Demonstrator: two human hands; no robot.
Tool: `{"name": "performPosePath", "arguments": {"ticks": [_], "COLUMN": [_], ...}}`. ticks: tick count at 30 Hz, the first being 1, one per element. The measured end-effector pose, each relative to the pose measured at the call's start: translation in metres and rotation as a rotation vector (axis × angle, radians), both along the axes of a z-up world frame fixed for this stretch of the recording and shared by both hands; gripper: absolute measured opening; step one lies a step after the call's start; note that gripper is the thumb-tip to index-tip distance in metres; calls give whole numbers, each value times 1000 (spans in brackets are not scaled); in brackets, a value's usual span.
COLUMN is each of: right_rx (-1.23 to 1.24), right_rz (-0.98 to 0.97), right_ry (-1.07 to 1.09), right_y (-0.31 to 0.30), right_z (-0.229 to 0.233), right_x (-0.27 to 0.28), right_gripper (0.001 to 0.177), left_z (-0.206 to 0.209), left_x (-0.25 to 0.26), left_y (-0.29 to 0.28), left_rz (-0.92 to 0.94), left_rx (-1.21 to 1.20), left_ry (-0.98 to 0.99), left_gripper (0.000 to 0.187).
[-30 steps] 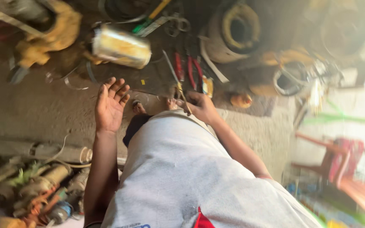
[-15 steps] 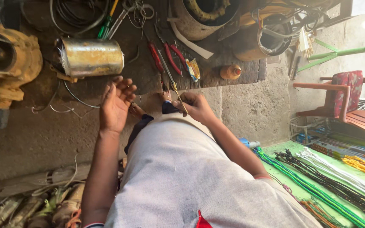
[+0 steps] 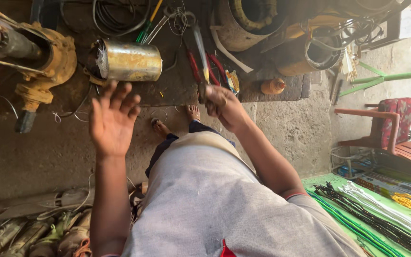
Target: The person disassembles a small motor, cleans the interior with a white cloth, and reassembles it. The person handles the motor housing, internal components, and a white cloth throughout the process.
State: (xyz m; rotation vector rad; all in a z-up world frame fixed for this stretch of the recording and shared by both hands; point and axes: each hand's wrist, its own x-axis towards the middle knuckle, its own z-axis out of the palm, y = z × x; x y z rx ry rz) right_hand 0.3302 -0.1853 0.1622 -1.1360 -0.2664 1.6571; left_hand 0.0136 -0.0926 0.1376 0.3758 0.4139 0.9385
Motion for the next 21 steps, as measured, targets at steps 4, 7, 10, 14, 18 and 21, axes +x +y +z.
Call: {"name": "performPosePath", "arguments": {"ticks": [4,7,10,14,18,21], "right_rx": [-61,-185,36,123,138,231], "right_rz": [84,25,62,248,231,334], "right_ry": [212,291,204,93,168,100], "right_y": [0,20,13,5,31,39], "right_z": [12,14,26,45,31,22], "right_x": [-14,-15,-13,-14,-25,-22], "right_gripper": [56,68,40,51,46,46], "left_z": [-25,-41,-44,-36,-29,-13], "left_x": [-36,-51,-61,-47,-16,-6], "left_y": [-33,-52,-63,-43,-21,-25], "left_rz": [104,150,172,192,212,203], "left_rx": [-192,-317,-328,-225,-141,-40], "left_ry": [-99,-115,-47,10,50,53], "left_gripper": [48,47,46,47,47,41]}}
